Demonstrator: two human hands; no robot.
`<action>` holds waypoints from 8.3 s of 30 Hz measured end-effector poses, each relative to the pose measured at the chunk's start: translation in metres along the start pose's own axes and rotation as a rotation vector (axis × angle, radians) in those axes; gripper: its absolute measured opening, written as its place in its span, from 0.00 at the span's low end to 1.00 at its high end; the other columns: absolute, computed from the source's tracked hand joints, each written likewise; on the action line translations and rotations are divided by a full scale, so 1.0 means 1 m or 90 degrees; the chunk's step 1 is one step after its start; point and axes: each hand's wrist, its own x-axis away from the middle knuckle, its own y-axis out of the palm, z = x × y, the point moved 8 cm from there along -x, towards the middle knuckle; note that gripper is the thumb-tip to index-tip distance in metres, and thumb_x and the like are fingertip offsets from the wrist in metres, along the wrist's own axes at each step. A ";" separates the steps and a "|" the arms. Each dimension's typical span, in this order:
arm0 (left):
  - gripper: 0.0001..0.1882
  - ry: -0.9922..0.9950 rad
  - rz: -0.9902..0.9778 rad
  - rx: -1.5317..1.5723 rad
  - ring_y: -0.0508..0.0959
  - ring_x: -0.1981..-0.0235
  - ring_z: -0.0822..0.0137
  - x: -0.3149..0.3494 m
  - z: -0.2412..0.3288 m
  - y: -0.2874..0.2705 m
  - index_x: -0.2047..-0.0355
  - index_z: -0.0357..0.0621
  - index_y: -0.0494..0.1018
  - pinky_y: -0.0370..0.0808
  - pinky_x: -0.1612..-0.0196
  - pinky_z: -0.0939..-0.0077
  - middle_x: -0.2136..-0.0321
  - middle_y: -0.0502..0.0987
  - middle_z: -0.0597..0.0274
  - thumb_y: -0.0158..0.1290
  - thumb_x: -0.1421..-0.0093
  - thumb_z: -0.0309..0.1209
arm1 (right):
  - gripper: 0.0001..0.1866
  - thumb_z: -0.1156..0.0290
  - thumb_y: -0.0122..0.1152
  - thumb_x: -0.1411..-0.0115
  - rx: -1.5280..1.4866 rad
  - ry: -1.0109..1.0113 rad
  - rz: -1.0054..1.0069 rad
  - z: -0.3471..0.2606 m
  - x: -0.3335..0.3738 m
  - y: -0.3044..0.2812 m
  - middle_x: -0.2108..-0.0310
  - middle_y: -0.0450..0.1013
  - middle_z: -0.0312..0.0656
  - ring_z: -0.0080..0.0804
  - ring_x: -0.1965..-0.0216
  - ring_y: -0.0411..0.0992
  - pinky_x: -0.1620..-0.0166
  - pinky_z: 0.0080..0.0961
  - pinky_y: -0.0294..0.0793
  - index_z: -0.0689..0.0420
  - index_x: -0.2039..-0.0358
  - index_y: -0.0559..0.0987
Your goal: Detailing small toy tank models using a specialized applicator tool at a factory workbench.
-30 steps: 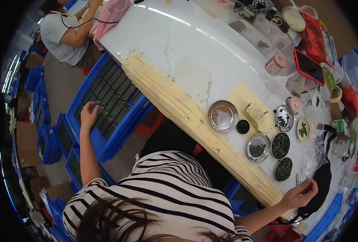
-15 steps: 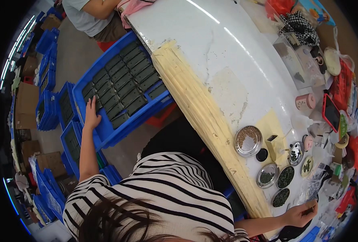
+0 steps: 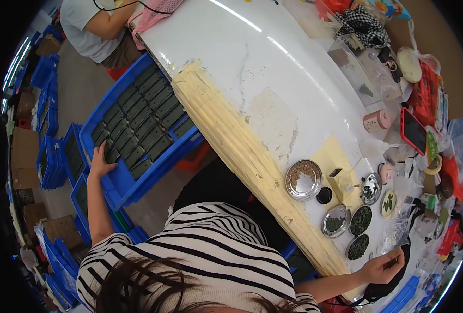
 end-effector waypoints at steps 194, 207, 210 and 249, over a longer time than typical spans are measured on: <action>0.09 0.587 0.071 1.076 0.76 0.72 0.67 -0.190 0.779 -0.262 0.65 0.39 0.70 0.77 0.71 0.73 0.72 0.73 0.60 0.50 0.49 0.20 | 0.08 0.71 0.51 0.36 -0.038 0.330 0.139 0.039 0.015 0.000 0.78 0.60 0.29 0.15 0.77 0.54 0.74 0.13 0.54 0.62 0.67 0.74; 0.42 1.063 0.183 0.360 0.71 0.49 0.50 -0.063 0.786 -0.123 0.38 0.46 0.55 0.71 0.50 0.59 0.48 0.68 0.43 0.60 0.49 0.44 | 0.08 0.70 0.52 0.36 -0.069 0.336 0.131 0.045 0.018 0.002 0.79 0.59 0.28 0.14 0.77 0.53 0.74 0.12 0.51 0.61 0.68 0.75; 0.39 0.967 0.104 0.196 0.65 0.45 0.52 -0.059 0.755 -0.107 0.38 0.47 0.54 0.63 0.44 0.62 0.47 0.66 0.46 0.57 0.45 0.45 | 0.08 0.69 0.53 0.36 -0.083 0.324 0.134 0.045 0.020 -0.001 0.79 0.59 0.28 0.13 0.78 0.53 0.75 0.11 0.51 0.61 0.67 0.75; 0.45 0.546 0.127 -0.022 0.39 0.35 0.36 0.054 0.492 -0.061 0.35 0.57 0.50 0.34 0.44 0.24 0.36 0.44 0.40 0.53 0.48 0.59 | 0.08 0.69 0.54 0.37 -0.099 0.305 0.125 0.040 0.018 0.006 0.78 0.61 0.27 0.11 0.78 0.54 0.76 0.11 0.51 0.61 0.68 0.76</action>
